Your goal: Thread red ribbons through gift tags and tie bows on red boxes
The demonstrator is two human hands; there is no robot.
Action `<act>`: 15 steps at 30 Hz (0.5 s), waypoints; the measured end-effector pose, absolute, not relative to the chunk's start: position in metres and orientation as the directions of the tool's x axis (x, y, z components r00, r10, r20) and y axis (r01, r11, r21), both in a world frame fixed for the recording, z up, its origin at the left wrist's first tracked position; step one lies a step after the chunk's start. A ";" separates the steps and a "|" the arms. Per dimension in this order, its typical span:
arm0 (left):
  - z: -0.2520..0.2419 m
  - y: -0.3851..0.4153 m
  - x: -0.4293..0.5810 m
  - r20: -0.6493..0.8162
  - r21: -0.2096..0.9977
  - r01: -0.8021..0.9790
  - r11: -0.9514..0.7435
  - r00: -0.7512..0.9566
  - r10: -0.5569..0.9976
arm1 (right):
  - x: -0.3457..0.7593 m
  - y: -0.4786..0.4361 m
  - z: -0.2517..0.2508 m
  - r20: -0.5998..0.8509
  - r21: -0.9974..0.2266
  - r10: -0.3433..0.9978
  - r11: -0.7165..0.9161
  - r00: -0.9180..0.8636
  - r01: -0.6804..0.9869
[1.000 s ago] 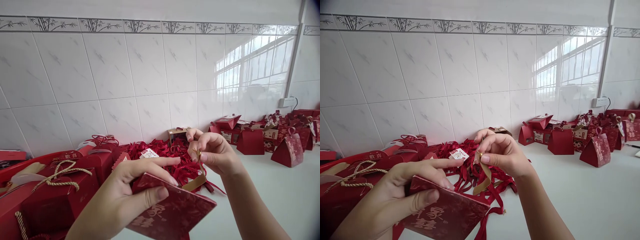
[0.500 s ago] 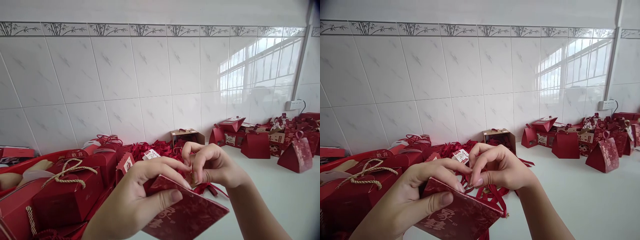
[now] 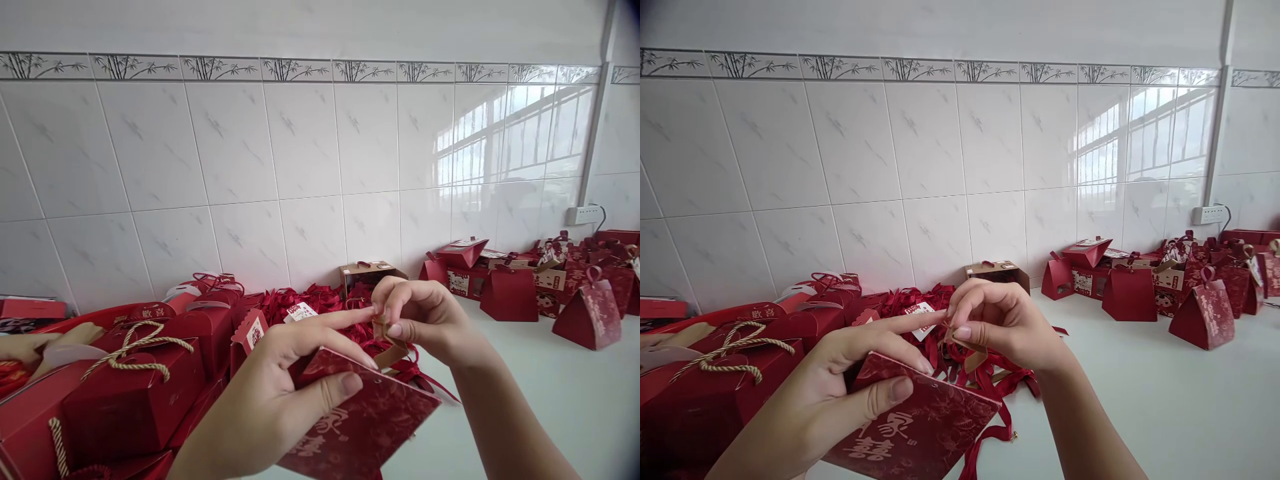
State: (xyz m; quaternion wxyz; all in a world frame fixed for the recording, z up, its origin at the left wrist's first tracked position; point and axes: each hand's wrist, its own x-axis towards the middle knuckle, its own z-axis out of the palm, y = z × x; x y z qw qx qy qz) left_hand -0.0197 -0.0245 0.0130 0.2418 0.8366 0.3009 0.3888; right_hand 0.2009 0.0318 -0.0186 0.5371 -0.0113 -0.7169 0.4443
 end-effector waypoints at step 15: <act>0.010 -0.017 -0.017 0.495 0.672 0.314 -0.670 0.482 0.723 | 0.197 0.033 -0.019 0.773 -0.633 0.436 0.577 -0.460 -0.517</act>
